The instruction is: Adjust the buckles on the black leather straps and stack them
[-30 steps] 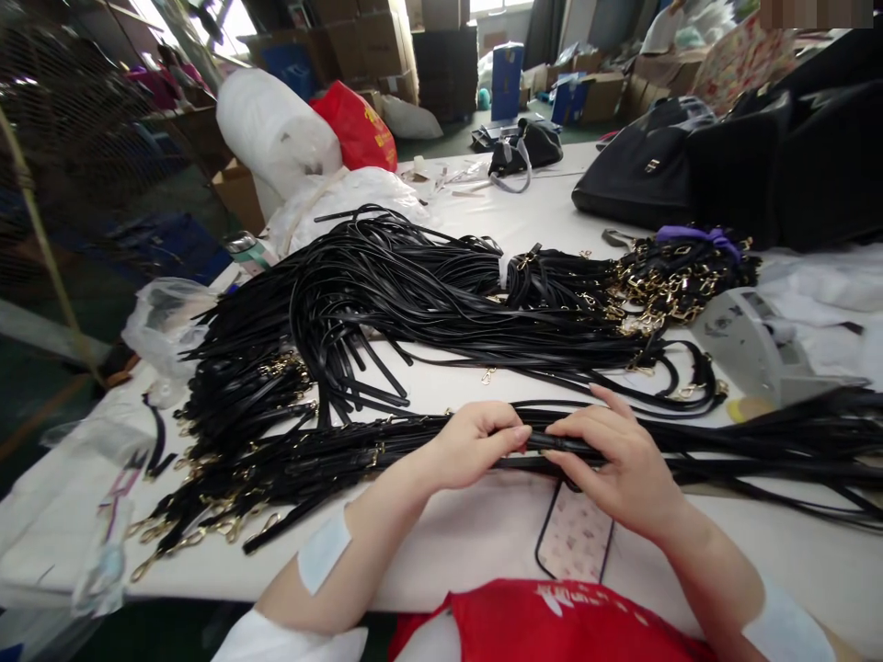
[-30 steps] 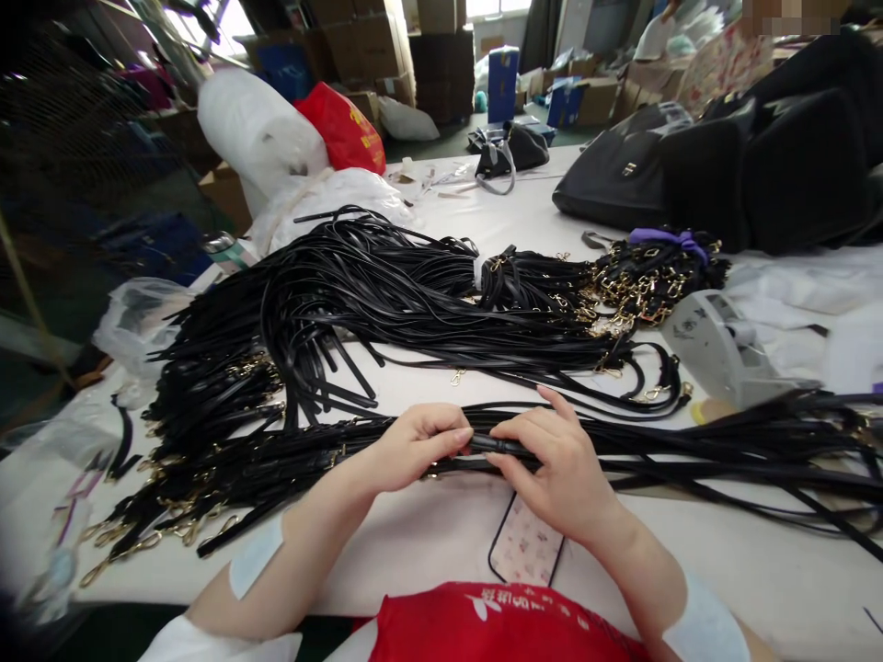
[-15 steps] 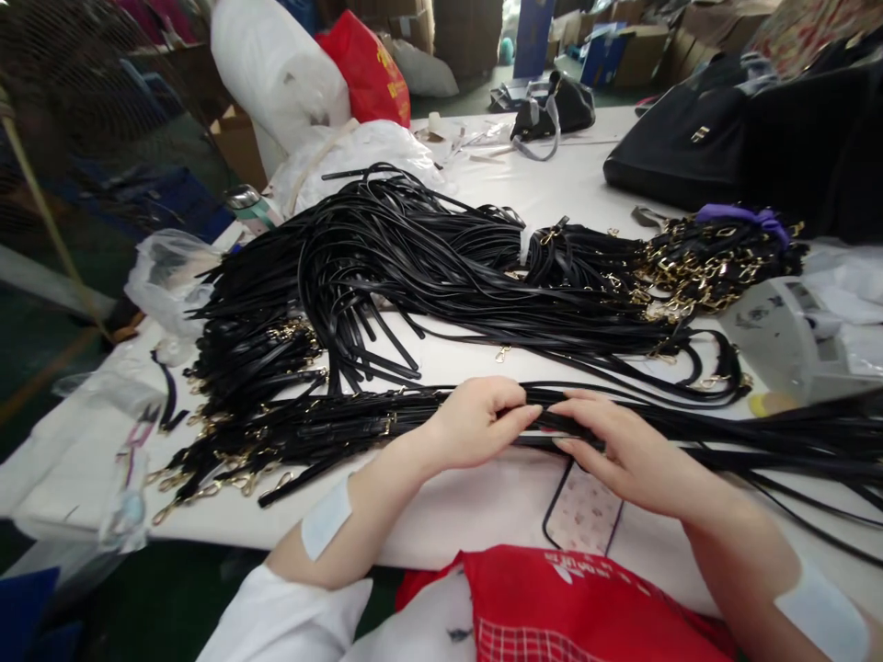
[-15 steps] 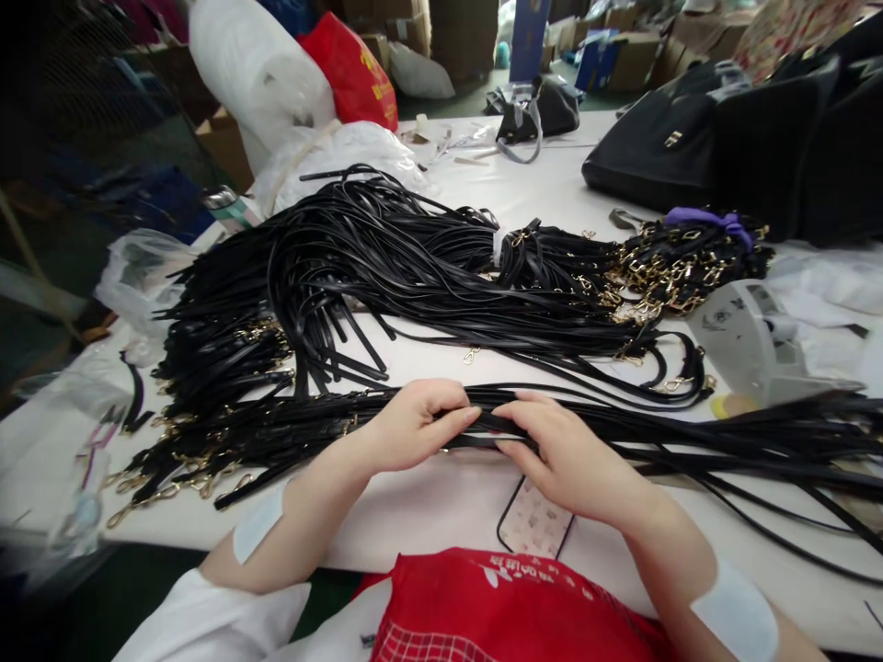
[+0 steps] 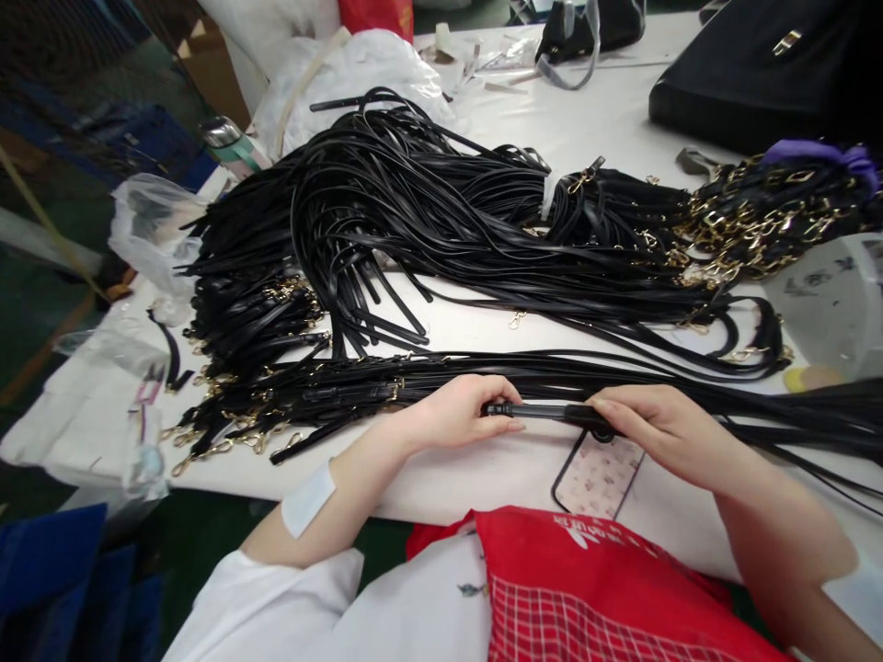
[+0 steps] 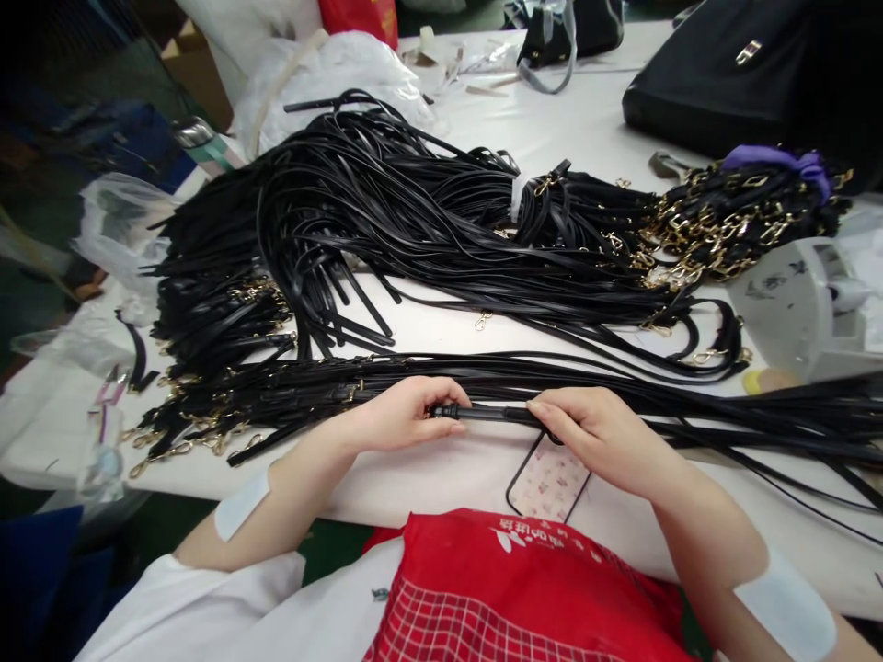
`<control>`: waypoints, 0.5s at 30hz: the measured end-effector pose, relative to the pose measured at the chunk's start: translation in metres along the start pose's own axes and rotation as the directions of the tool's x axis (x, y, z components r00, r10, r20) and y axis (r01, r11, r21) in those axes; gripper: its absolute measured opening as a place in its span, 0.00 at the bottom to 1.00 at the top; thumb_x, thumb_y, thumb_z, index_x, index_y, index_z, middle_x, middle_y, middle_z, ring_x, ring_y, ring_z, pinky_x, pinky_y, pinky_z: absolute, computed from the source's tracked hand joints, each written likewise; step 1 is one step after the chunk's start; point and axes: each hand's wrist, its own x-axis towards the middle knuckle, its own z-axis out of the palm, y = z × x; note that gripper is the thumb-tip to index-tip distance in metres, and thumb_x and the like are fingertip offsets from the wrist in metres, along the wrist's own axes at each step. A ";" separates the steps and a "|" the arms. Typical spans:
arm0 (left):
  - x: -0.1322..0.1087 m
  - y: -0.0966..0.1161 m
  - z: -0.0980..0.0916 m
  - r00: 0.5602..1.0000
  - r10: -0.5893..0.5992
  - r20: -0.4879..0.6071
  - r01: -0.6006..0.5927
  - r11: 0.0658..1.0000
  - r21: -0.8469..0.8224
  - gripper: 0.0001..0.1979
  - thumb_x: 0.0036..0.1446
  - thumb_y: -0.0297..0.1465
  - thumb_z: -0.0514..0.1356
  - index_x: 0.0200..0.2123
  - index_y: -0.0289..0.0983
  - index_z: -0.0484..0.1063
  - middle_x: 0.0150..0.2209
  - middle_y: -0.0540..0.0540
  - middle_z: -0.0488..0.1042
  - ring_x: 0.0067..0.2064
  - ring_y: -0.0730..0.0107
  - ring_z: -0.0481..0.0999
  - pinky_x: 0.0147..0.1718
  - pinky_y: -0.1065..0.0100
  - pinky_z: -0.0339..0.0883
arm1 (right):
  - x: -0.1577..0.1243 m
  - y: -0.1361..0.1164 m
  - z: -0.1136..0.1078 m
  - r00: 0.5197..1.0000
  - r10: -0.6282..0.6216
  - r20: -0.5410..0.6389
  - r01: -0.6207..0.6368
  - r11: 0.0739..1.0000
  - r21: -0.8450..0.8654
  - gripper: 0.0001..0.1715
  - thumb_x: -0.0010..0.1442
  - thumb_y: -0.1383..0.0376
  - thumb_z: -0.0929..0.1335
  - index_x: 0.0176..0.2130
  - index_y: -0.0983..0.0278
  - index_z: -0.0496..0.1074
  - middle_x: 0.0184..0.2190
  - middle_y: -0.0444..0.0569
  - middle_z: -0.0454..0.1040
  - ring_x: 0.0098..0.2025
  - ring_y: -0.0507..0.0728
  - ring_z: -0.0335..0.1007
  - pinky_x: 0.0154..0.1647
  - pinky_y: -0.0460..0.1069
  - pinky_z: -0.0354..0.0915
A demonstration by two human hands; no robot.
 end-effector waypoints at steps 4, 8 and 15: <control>0.003 0.001 0.002 0.997 0.044 -0.058 -0.039 0.995 0.087 0.11 0.59 0.38 0.62 0.37 0.36 0.76 0.31 0.50 0.77 0.31 0.74 0.72 0.32 0.73 0.63 | 0.004 -0.002 0.002 0.996 0.011 0.090 -0.009 1.000 -0.022 0.28 0.68 0.49 0.59 0.29 0.63 0.73 0.23 0.44 0.72 0.26 0.52 0.64 0.28 0.45 0.58; 0.008 0.009 0.006 0.991 0.132 -0.019 -0.121 0.954 0.276 0.14 0.63 0.41 0.58 0.41 0.36 0.76 0.37 0.46 0.80 0.39 0.67 0.78 0.37 0.71 0.66 | 0.005 -0.002 0.003 0.998 0.057 0.032 -0.056 0.998 -0.024 0.28 0.66 0.48 0.60 0.27 0.64 0.73 0.22 0.44 0.72 0.25 0.51 0.64 0.27 0.45 0.57; 0.019 0.026 0.022 0.992 0.106 0.061 -0.123 0.831 0.543 0.20 0.67 0.45 0.50 0.35 0.35 0.70 0.34 0.45 0.78 0.35 0.62 0.79 0.32 0.66 0.67 | 0.009 -0.003 0.011 0.999 0.047 0.007 -0.046 0.998 -0.042 0.27 0.64 0.52 0.63 0.20 0.64 0.68 0.16 0.42 0.64 0.22 0.49 0.56 0.24 0.46 0.51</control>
